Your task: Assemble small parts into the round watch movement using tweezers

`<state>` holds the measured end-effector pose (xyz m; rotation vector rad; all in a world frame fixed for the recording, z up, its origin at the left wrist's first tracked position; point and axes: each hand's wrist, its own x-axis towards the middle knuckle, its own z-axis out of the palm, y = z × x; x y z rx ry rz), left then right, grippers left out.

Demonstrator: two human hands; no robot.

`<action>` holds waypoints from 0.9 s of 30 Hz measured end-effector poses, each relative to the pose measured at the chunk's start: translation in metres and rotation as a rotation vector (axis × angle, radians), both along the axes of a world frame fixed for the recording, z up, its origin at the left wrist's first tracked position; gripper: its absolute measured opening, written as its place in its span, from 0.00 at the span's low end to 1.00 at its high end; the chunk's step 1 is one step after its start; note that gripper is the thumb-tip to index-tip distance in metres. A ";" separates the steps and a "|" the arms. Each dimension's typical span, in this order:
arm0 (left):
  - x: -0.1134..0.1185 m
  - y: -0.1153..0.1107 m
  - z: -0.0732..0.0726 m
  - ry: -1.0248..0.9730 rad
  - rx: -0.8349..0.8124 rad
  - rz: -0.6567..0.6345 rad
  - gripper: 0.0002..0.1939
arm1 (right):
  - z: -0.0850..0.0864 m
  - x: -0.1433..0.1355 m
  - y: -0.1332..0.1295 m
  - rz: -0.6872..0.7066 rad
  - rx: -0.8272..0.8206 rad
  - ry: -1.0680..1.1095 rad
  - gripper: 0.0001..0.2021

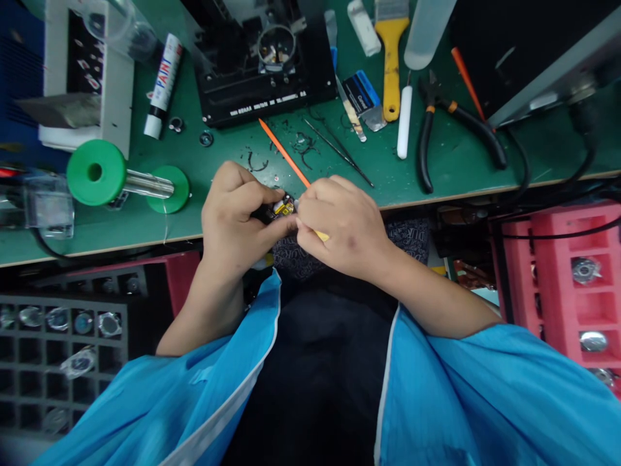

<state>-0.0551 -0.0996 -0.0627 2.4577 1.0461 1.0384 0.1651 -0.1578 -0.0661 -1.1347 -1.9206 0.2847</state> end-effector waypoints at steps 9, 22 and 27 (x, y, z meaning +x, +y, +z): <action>-0.001 0.000 0.002 0.037 -0.036 0.002 0.17 | 0.002 0.002 0.000 0.018 -0.034 -0.019 0.10; -0.002 0.000 0.003 0.009 -0.115 0.004 0.20 | 0.003 0.000 0.000 -0.005 -0.006 -0.008 0.11; -0.001 -0.001 0.005 0.019 -0.123 0.011 0.19 | 0.002 0.001 0.000 -0.003 -0.016 -0.010 0.10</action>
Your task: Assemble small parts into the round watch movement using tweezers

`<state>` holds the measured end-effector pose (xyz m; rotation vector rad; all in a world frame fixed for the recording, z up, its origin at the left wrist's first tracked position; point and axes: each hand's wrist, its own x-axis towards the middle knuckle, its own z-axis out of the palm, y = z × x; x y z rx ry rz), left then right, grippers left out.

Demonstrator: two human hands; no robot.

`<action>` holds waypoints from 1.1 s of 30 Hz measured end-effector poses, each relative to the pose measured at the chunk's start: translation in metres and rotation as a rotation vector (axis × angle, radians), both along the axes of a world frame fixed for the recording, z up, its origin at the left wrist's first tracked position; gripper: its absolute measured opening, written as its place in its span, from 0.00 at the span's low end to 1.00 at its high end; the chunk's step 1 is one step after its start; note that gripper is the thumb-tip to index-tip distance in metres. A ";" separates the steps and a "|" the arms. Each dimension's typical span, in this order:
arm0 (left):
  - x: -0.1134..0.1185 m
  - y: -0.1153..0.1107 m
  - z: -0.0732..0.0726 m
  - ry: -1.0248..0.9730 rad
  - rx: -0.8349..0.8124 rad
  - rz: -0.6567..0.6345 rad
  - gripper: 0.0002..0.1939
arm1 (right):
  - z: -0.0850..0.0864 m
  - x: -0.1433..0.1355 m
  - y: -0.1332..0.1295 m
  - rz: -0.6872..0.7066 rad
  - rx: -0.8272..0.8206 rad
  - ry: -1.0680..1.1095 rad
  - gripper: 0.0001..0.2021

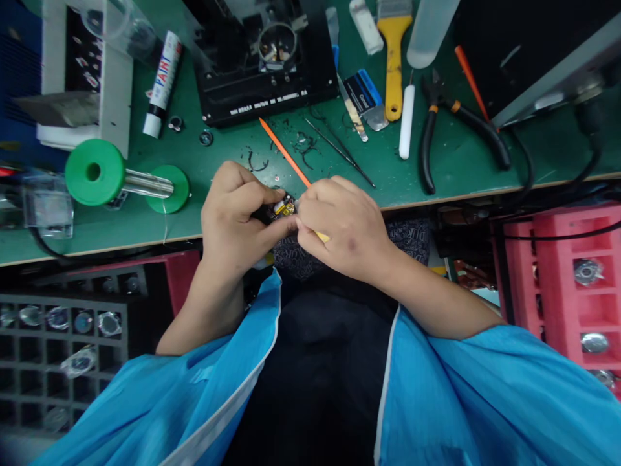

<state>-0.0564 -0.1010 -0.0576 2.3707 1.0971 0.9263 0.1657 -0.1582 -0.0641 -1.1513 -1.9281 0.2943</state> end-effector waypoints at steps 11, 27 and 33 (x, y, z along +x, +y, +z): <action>0.000 0.000 0.001 0.039 0.071 -0.001 0.16 | 0.001 0.000 0.000 -0.009 -0.026 -0.014 0.10; 0.001 0.000 0.000 0.038 0.086 0.010 0.18 | 0.000 0.001 0.000 -0.011 -0.017 -0.009 0.10; 0.000 0.000 0.000 0.054 0.071 0.004 0.18 | 0.001 0.000 0.001 -0.010 -0.025 -0.024 0.10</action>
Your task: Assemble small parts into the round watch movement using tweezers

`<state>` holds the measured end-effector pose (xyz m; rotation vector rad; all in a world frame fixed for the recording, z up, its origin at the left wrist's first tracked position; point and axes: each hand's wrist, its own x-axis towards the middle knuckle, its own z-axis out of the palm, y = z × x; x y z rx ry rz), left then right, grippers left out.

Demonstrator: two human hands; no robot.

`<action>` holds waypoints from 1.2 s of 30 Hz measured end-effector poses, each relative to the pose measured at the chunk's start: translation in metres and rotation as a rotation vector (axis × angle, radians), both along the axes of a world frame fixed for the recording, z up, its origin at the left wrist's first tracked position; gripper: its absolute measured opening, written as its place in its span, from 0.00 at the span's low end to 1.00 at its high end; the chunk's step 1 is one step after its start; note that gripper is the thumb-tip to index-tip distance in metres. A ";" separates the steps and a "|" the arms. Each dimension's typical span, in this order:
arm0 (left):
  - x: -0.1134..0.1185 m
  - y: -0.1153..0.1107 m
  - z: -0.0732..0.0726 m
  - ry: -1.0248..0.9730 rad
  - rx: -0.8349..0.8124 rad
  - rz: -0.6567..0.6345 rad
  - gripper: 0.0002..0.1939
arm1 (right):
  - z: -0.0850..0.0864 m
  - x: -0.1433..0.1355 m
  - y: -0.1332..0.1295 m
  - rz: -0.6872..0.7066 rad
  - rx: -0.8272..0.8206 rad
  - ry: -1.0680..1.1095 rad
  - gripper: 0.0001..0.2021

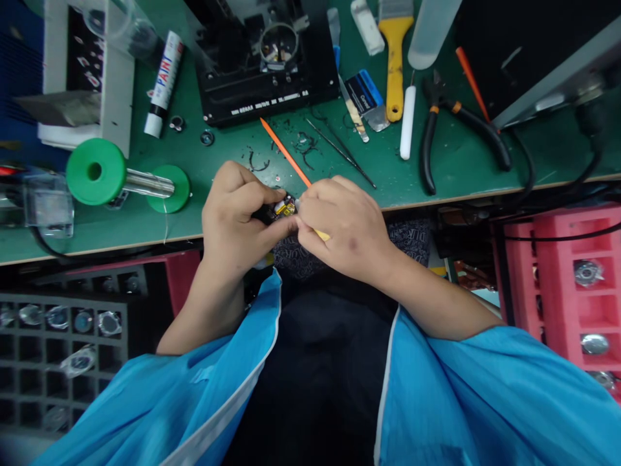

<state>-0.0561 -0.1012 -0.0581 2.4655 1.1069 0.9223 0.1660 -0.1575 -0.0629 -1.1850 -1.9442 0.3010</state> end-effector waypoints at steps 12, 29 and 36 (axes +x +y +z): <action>0.000 0.000 -0.001 -0.013 -0.015 0.021 0.18 | -0.001 0.000 0.000 0.003 -0.011 0.009 0.09; 0.000 0.000 -0.001 -0.015 -0.009 0.016 0.20 | 0.000 0.002 0.000 0.033 -0.007 0.033 0.09; -0.002 0.002 -0.002 -0.033 -0.018 -0.016 0.21 | 0.001 0.002 0.000 0.042 0.016 0.025 0.10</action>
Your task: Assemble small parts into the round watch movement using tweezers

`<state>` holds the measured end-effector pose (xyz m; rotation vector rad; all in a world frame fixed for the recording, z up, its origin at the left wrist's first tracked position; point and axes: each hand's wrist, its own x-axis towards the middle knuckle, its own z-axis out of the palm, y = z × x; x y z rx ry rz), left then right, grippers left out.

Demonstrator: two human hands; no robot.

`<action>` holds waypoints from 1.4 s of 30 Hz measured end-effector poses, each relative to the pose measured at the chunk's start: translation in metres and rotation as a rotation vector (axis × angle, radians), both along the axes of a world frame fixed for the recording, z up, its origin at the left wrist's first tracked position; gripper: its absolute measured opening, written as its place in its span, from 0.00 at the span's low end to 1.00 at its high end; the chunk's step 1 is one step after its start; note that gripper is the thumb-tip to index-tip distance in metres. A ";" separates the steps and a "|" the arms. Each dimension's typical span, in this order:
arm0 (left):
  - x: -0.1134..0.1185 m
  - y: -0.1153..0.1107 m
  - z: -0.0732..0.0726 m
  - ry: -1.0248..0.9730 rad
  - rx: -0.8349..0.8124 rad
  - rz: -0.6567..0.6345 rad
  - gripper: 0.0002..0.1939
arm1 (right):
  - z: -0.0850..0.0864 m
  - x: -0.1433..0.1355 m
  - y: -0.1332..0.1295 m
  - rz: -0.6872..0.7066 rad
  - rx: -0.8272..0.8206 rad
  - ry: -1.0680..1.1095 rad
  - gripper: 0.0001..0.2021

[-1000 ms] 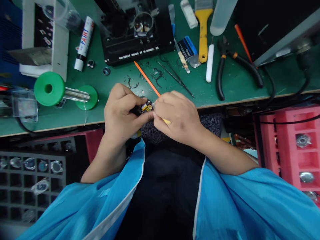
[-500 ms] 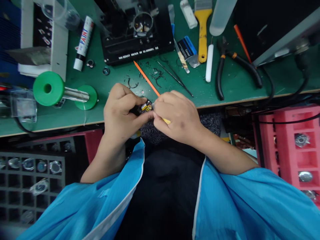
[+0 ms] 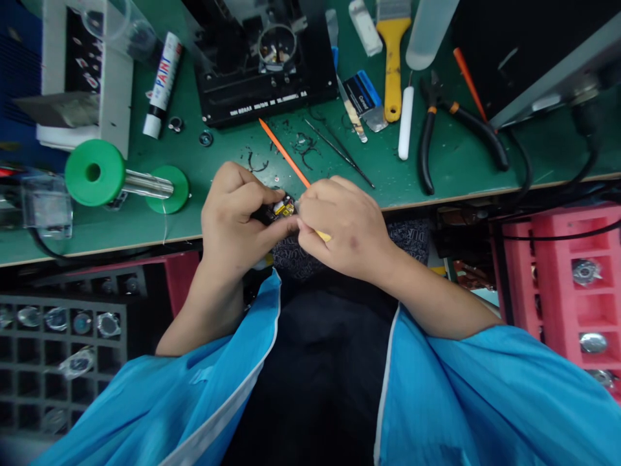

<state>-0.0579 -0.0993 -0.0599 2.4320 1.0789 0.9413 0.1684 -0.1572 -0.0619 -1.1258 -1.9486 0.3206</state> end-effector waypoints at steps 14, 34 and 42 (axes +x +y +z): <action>0.001 0.001 -0.002 -0.059 -0.022 -0.016 0.15 | 0.002 0.000 0.000 -0.010 -0.031 -0.009 0.11; -0.006 -0.001 0.004 -0.006 -0.079 -0.003 0.35 | 0.008 0.004 0.003 -0.038 -0.087 0.273 0.05; -0.005 0.000 0.018 0.058 -0.127 0.011 0.29 | 0.009 0.010 0.003 -0.021 -0.168 0.412 0.01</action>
